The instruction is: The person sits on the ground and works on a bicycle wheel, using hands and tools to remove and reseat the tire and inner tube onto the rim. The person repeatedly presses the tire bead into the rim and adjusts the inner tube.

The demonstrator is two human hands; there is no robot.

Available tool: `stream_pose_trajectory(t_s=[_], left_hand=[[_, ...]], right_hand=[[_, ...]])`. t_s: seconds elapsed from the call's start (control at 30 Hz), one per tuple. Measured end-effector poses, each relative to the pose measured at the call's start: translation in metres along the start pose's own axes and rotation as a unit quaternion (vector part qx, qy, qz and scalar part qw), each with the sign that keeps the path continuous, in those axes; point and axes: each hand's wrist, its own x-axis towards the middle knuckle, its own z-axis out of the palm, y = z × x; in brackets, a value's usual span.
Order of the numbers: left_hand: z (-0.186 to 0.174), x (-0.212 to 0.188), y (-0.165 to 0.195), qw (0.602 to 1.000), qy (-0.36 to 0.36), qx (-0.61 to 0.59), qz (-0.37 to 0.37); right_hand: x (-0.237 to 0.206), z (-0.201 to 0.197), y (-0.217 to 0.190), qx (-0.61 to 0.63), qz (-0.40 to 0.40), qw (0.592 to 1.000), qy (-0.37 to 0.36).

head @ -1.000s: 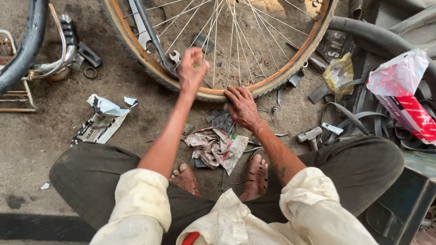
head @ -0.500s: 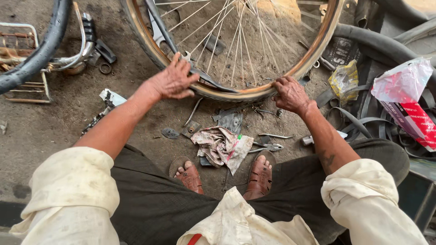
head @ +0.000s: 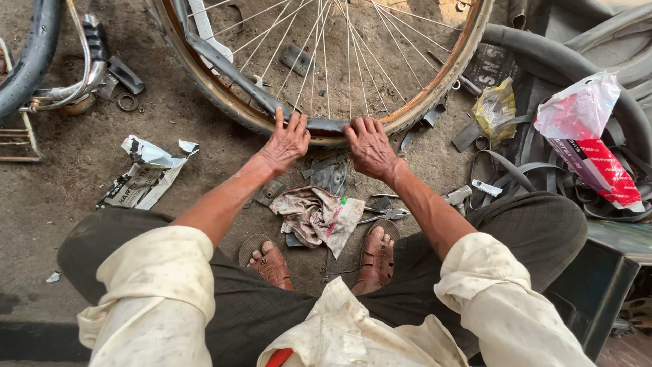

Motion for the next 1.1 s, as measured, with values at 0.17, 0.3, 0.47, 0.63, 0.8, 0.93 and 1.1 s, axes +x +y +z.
stream_pose_trajectory(t_s=[0.17,0.3,0.47,0.63,0.8,0.93,1.1], left_hand=[[-0.033,0.000,0.002,0.987,0.087,-0.111,-0.073],[-0.055,0.011,-0.022,0.977,0.120,-0.153,-0.091],[-0.066,0.023,-0.079,0.979,0.010,-0.179,-0.096],[-0.073,0.030,-0.118,0.978,0.013,-0.202,-0.046],[-0.064,0.040,-0.130,0.961,0.151,-0.231,0.009],[-0.051,0.042,-0.129,0.978,0.061,-0.198,-0.022],[-0.051,0.052,-0.106,0.998,0.014,-0.060,-0.025]], right_hand=[[0.006,-0.016,0.002,0.039,0.027,0.999,0.015],[0.022,-0.042,0.025,0.088,0.024,0.995,0.047],[0.058,-0.078,0.048,0.124,0.009,0.992,0.019],[0.088,-0.106,0.055,0.098,0.028,0.993,-0.058],[0.091,-0.105,0.054,0.094,0.027,0.995,0.002],[0.094,-0.084,0.057,0.100,0.044,0.994,-0.030],[0.087,-0.056,0.055,0.115,0.075,0.989,-0.052]])
